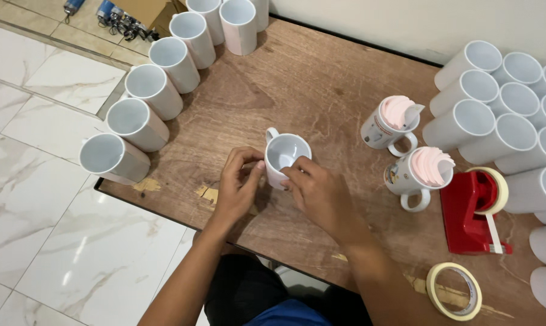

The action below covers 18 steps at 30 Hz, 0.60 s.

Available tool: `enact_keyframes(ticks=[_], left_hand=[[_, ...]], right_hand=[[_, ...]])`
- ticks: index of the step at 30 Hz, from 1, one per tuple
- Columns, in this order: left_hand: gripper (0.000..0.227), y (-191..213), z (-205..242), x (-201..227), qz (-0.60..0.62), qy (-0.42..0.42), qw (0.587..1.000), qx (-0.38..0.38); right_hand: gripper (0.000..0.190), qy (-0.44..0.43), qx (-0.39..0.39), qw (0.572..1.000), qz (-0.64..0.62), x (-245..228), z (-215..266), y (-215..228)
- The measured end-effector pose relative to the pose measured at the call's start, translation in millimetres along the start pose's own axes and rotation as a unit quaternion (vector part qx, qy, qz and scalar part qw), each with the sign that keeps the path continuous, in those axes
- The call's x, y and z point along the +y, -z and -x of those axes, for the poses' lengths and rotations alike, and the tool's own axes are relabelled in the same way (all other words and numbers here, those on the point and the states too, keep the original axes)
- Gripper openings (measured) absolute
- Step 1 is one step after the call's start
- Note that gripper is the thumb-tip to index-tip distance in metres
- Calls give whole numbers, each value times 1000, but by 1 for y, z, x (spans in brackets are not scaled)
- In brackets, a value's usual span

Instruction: The person wraps a white mug with a sheet of paper and secures it with clear tape using a red dispenser. The finished mug is placed in a row on the table, and the process is repeated for multiple mugs.

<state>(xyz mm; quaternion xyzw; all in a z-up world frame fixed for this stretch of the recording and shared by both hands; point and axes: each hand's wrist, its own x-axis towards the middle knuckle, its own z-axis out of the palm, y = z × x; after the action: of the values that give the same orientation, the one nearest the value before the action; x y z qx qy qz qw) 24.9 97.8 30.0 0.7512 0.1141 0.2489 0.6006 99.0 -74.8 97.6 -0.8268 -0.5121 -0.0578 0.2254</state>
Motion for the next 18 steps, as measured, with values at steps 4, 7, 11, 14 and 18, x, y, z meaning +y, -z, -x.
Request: enact_keyframes(ticks=[4, 7, 11, 14, 18], left_hand=[[16, 3, -18, -15, 30, 22, 997, 64], [20, 9, -38, -16, 19, 16, 997, 78], [24, 16, -68, -20, -11, 20, 995, 94], [25, 17, -91, -26, -29, 10, 993, 110], [29, 22, -124, -51, -49, -1, 988, 149]], right_hand=[[16, 3, 16, 1000, -11, 1, -35, -18], [17, 2, 16, 1000, -18, 12, -60, -33], [20, -10, 32, 999, -29, 27, -93, -55], [21, -10, 38, 999, -24, 34, -119, -61], [21, 0, 49, 998, -33, 49, -158, -75]])
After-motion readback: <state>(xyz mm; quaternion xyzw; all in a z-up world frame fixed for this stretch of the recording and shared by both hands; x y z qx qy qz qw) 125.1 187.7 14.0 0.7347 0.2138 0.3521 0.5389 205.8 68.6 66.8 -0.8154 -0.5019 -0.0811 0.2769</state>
